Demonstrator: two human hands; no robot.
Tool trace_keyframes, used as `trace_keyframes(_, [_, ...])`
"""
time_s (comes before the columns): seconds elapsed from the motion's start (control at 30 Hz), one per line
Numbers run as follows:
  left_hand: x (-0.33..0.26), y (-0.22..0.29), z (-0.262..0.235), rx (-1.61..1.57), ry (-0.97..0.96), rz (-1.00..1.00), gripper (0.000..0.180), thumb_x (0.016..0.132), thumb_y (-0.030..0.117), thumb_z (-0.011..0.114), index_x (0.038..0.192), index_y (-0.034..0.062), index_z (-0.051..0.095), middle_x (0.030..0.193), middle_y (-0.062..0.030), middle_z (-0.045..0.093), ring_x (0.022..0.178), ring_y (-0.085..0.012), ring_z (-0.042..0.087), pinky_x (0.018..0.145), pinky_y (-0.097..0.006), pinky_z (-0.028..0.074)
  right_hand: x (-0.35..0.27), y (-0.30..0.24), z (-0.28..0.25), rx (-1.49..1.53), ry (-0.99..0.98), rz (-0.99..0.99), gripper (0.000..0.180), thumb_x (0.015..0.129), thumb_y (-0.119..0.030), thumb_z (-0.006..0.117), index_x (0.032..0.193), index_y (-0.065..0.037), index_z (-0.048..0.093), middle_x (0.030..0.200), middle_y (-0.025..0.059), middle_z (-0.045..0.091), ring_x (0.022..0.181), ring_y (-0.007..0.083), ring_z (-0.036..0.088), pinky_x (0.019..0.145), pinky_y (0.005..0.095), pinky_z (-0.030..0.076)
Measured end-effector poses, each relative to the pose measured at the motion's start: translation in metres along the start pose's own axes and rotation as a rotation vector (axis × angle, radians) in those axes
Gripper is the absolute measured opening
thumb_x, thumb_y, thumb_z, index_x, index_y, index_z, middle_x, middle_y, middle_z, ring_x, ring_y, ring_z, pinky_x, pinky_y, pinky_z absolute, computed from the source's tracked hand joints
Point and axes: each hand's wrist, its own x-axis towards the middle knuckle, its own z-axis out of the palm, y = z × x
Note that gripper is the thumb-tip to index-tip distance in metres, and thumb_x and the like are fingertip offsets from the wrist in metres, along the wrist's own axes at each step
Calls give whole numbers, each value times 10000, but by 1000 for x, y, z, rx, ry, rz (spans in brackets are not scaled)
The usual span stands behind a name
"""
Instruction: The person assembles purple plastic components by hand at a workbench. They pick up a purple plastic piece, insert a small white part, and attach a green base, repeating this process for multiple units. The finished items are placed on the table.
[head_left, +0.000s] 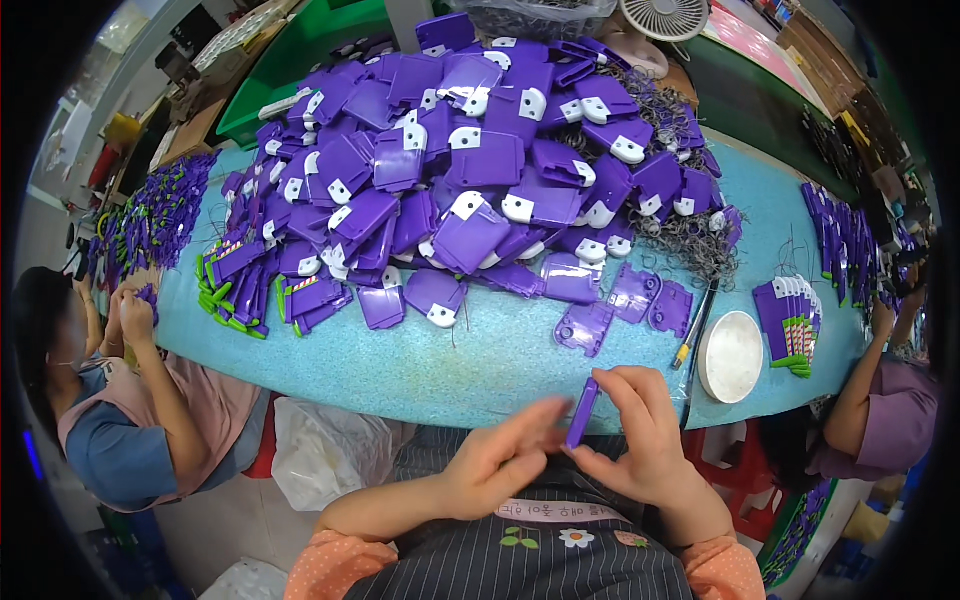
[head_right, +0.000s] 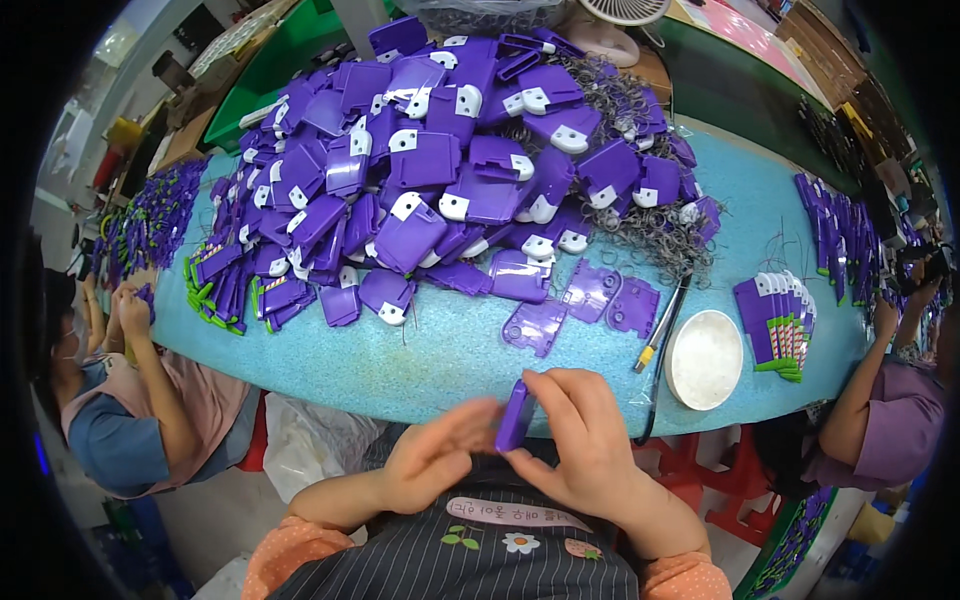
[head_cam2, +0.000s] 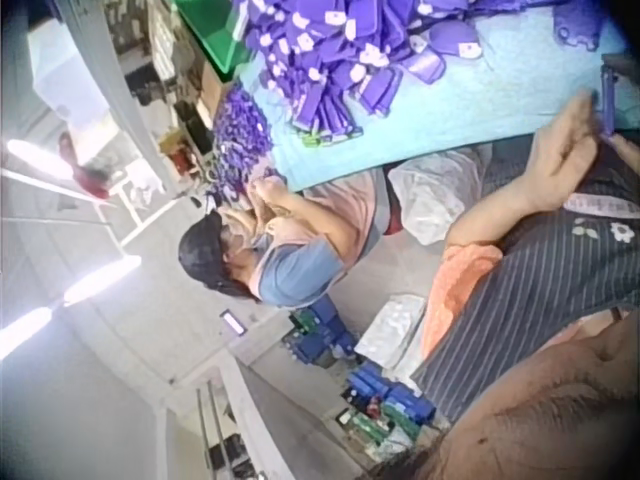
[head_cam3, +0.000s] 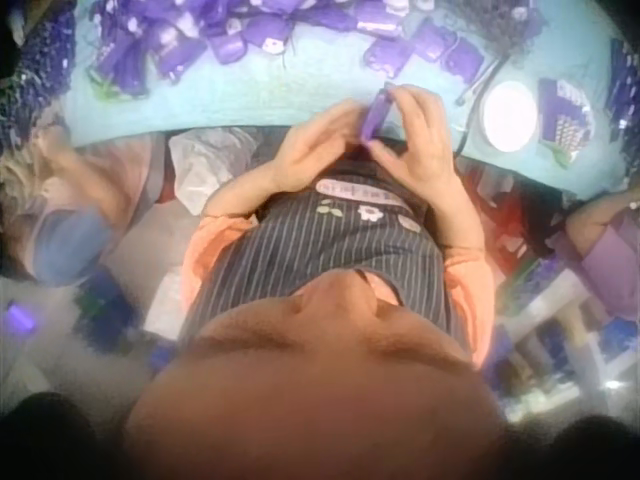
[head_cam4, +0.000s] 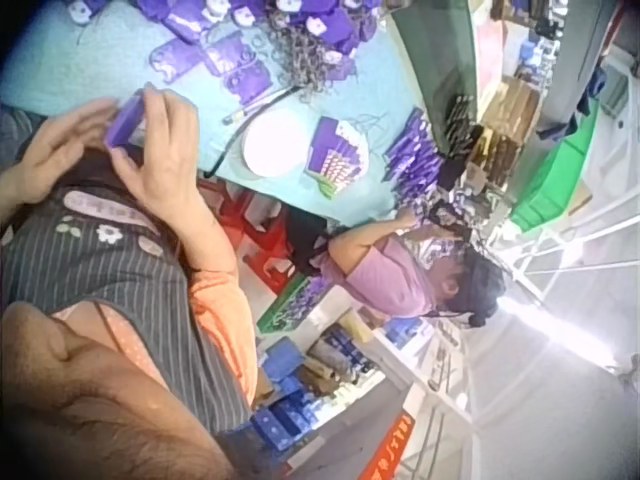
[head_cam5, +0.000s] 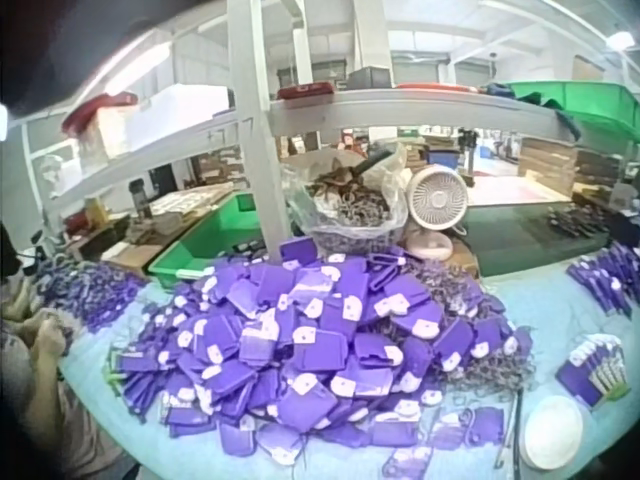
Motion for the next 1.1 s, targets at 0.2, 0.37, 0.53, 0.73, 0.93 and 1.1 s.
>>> trace_keyframes(0.2, [6, -5, -8, 554, -100, 168, 490, 857, 5, 497, 1313, -94, 346, 924, -260, 600, 738, -370, 628, 627, -409, 493, -8, -2, 14, -66, -40, 51, 658, 610, -104, 780, 1173, 46, 474, 1037, 190, 504, 889, 320, 549, 724, 371, 483])
trace_keyframes(0.37, [7, -14, -10, 420, 8, -70, 413, 892, -22, 426, 1299, -63, 368, 1011, -187, 616, 862, -224, 652, 739, -288, 516, -18, 2, 19, -35, -25, 152, 630, 624, -76, 769, 1161, 42, 462, 1056, 202, 486, 891, 337, 552, 736, 372, 491])
trace_keyframes(0.53, [-7, -5, -41, -170, 229, -220, 260, 935, 36, 443, 1178, -51, 419, 1074, -194, 591, 895, -253, 650, 759, -311, 544, 23, 9, -10, -196, -82, 175, 703, 590, -141, 804, 1175, 28, 454, 1044, 198, 495, 940, 361, 536, 805, 396, 455])
trace_keyframes(0.73, [-8, 20, -42, -296, 164, -264, 270, 958, 150, 432, 1157, -27, 388, 1085, -245, 585, 895, -303, 649, 747, -337, 538, 98, 30, 48, -480, -54, -18, 383, 687, -181, 730, 998, -3, 592, 839, 103, 537, 806, 281, 550, 672, 356, 466])
trace_keyframes(0.93, [-18, 28, -53, -23, 369, 39, 259, 974, 113, 341, 1186, -32, 308, 1060, -214, 584, 907, -244, 625, 811, -351, 498, 77, 22, 31, -687, 37, -282, 245, 683, -109, 559, 903, -9, 597, 707, 30, 468, 653, 165, 513, 528, 283, 398])
trace_keyframes(1.1, [0, 33, -47, 334, 373, 293, 274, 935, 42, 398, 1189, -22, 317, 1008, -212, 582, 856, -255, 616, 778, -358, 484, 45, 7, 21, -616, -124, -462, 271, 706, -131, 536, 941, -7, 589, 710, 20, 443, 576, 125, 481, 483, 239, 367])
